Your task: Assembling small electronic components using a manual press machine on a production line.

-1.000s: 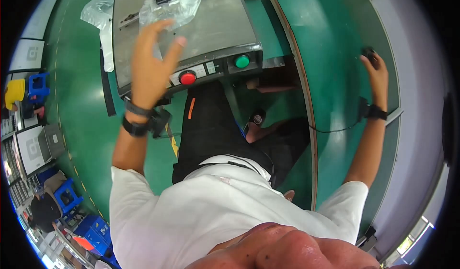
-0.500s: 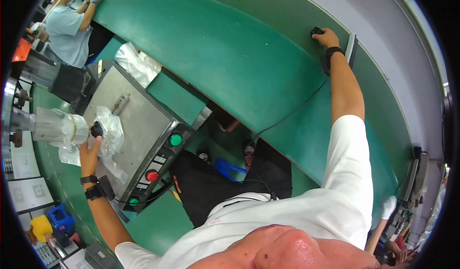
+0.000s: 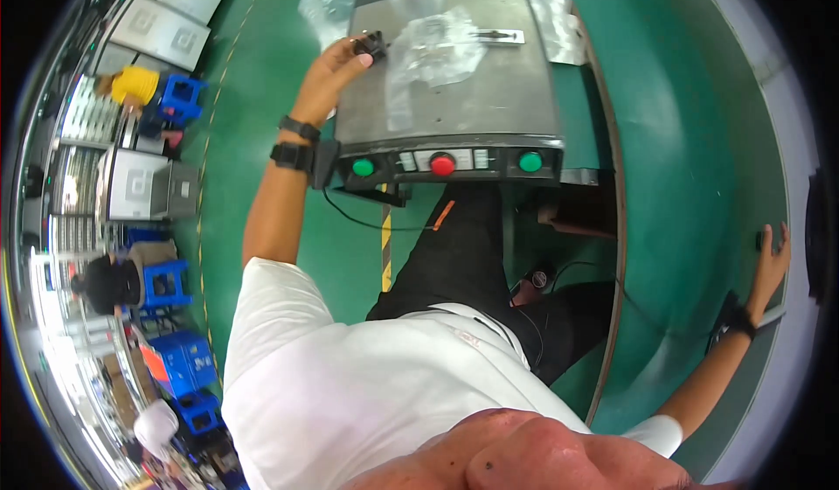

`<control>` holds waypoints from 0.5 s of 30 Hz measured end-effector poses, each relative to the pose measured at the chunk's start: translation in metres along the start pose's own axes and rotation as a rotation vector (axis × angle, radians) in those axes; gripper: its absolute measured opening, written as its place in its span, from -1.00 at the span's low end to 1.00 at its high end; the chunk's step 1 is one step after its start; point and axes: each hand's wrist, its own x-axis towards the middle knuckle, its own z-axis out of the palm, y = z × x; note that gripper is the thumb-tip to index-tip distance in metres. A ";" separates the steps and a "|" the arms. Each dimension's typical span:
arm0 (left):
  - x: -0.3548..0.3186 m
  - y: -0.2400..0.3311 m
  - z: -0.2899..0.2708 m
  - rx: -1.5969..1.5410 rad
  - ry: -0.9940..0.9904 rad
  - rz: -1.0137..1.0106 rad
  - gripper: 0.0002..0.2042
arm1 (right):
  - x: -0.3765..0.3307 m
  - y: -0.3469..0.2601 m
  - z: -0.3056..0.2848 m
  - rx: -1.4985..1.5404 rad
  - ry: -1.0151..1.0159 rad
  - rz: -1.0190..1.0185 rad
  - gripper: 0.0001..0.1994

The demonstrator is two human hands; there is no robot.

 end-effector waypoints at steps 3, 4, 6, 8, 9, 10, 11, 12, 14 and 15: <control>-0.065 0.028 0.036 -0.694 -0.078 -0.015 -0.50 | -0.082 -0.230 -0.005 0.277 -0.158 -0.128 -0.66; -0.094 0.040 0.046 -0.907 -0.134 -0.013 -0.48 | -0.105 -0.283 0.011 0.408 -0.267 -0.203 -0.67; -0.126 0.054 0.072 -1.289 -0.308 0.004 -0.41 | -0.147 -0.363 0.021 0.625 -0.340 -0.386 -0.70; -0.142 0.065 0.103 -1.483 -0.492 -0.016 -0.31 | -0.189 -0.413 0.025 0.832 -0.529 -0.472 -0.69; -0.148 0.069 0.115 -1.540 -0.599 -0.019 -0.27 | -0.209 -0.427 0.028 0.938 -0.595 -0.425 -0.69; -0.156 0.077 0.123 -1.578 -0.620 -0.061 -0.26 | -0.223 -0.440 0.026 0.987 -0.578 -0.436 -0.70; -0.166 0.085 0.127 -1.608 -0.629 -0.104 -0.24 | -0.234 -0.451 0.023 1.036 -0.553 -0.443 -0.70; -0.173 0.090 0.130 -1.706 -0.654 -0.072 -0.24 | -0.243 -0.455 0.022 1.052 -0.499 -0.460 -0.68; -0.183 0.097 0.132 -1.575 -0.628 -0.135 -0.23 | -0.257 -0.459 0.022 1.060 -0.444 -0.466 -0.67; -0.186 0.101 0.132 -1.433 -0.598 -0.187 -0.21 | -0.262 -0.459 0.020 1.026 -0.365 -0.499 -0.66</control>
